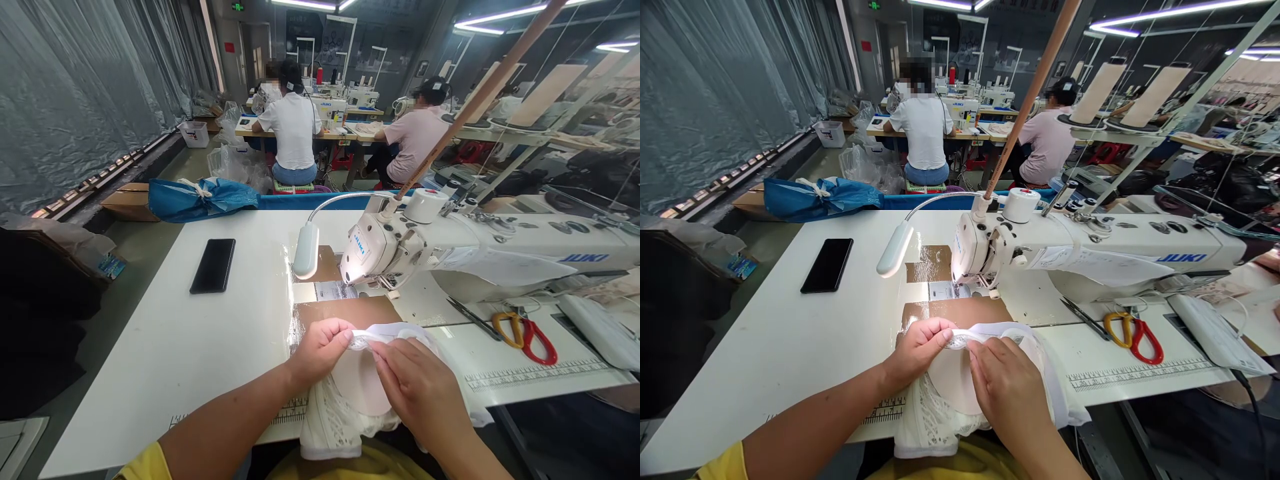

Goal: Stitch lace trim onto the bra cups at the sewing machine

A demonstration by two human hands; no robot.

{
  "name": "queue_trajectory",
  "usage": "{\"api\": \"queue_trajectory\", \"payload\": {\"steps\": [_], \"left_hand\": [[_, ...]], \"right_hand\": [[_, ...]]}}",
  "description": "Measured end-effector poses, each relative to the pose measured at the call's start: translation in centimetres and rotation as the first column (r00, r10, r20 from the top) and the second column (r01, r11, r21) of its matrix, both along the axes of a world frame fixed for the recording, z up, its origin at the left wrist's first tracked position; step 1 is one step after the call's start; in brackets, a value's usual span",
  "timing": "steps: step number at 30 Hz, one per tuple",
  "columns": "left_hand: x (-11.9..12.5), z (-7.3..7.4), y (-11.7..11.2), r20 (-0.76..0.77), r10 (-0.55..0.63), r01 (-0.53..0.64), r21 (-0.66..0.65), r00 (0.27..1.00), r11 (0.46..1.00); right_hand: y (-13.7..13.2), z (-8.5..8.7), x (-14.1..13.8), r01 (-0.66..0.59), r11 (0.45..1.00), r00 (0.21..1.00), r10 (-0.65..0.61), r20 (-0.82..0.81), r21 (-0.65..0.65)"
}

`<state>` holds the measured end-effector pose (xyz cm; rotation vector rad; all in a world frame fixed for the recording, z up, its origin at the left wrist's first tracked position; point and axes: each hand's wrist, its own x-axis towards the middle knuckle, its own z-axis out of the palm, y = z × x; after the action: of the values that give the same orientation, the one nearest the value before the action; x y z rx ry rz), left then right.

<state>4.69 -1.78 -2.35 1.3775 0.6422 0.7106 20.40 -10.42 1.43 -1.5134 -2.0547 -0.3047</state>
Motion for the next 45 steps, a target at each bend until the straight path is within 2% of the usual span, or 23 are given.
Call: {"api": "queue_trajectory", "payload": {"steps": [19,23,26,29,33,35,38,40,42,45], "left_hand": [[0.0,0.3,-0.1,-0.025,0.027,-0.027,-0.014,0.999,1.0],[0.1,0.2,-0.3,-0.072,0.077,-0.072,0.075,0.994,0.995],[0.1,0.3,-0.7,-0.079,0.124,-0.105,0.205,0.989,0.973],[-0.1,0.5,-1.3,-0.035,0.178,-0.149,0.404,0.983,0.903],[-0.4,0.9,-2.1,0.075,0.185,-0.187,0.669,0.98,0.72],[-0.6,1.1,-2.4,0.114,0.16,-0.19,0.759,0.981,0.623],[-0.9,1.3,-2.8,0.14,0.143,-0.194,0.843,0.98,0.502],[-1.0,1.4,-3.0,0.149,0.14,-0.197,0.871,0.979,0.45],[-1.1,1.4,-3.2,0.153,0.13,-0.194,0.889,0.98,0.415],[-1.2,1.5,-3.5,0.146,0.125,-0.184,0.9,0.981,0.396]], "right_hand": [[0.1,-0.1,-0.3,0.042,0.998,0.998,-0.045,0.047,0.051],[0.1,0.0,-0.8,0.091,0.992,0.991,-0.098,0.089,0.086],[-0.1,0.3,-1.2,0.131,0.987,0.985,-0.14,0.099,0.097],[-0.7,1.1,-1.7,0.148,0.986,0.987,-0.152,0.053,0.073],[-2.2,1.8,-2.5,0.125,0.991,0.975,-0.131,-0.177,-0.048],[-3.1,1.8,-3.0,0.106,0.983,0.914,-0.156,-0.374,-0.151],[-4.4,1.2,-3.7,0.033,0.953,0.741,-0.225,-0.633,-0.3],[-5.1,0.6,-4.3,-0.004,0.938,0.622,-0.269,-0.735,-0.347],[-5.5,0.3,-4.8,-0.003,0.938,0.546,-0.288,-0.787,-0.346],[-5.5,0.1,-5.3,0.024,0.951,0.541,-0.271,-0.796,-0.308]]}}
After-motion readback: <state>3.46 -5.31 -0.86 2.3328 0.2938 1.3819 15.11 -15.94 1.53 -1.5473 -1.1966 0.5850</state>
